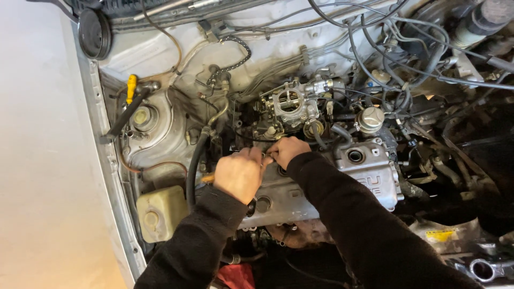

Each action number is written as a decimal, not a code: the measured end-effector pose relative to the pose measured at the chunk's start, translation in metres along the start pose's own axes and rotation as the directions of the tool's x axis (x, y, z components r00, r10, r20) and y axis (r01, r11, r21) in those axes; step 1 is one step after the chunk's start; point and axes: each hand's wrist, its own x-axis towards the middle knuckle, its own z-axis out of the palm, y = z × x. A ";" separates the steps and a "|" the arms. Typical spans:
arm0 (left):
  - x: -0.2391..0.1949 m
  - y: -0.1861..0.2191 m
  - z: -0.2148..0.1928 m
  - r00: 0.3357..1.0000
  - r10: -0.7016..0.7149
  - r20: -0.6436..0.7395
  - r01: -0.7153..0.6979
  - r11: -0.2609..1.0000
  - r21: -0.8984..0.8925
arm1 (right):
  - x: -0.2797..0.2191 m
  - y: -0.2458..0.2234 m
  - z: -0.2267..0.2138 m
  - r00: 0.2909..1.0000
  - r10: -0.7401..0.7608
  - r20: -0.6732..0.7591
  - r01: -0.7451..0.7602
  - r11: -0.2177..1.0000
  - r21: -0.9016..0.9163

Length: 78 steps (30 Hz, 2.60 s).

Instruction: The person works on a car engine with the hood open, using a socket wrench to tighten bolts on the valve cover. They handle various small metal parts, including bolts and washers, picking them from a tray and placing them into the engine assembly.

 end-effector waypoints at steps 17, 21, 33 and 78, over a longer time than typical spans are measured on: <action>0.004 0.000 -0.001 0.995 -0.097 0.008 0.097 0.980 -0.173 | 0.003 0.005 0.006 1.000 -0.006 -0.031 0.005 1.000 -0.030; 0.007 0.005 0.006 0.979 0.031 -0.202 -0.080 0.968 -0.238 | 0.000 0.001 -0.001 1.000 -0.006 0.005 0.006 1.000 -0.004; 0.001 -0.004 -0.006 0.970 0.222 -0.095 -0.236 0.955 -0.179 | -0.004 -0.006 -0.007 0.999 0.044 0.018 -0.045 0.997 0.055; 0.005 -0.005 0.006 0.939 0.328 -0.109 -0.320 0.944 0.086 | -0.003 -0.004 -0.004 1.000 0.022 -0.010 -0.022 0.999 0.034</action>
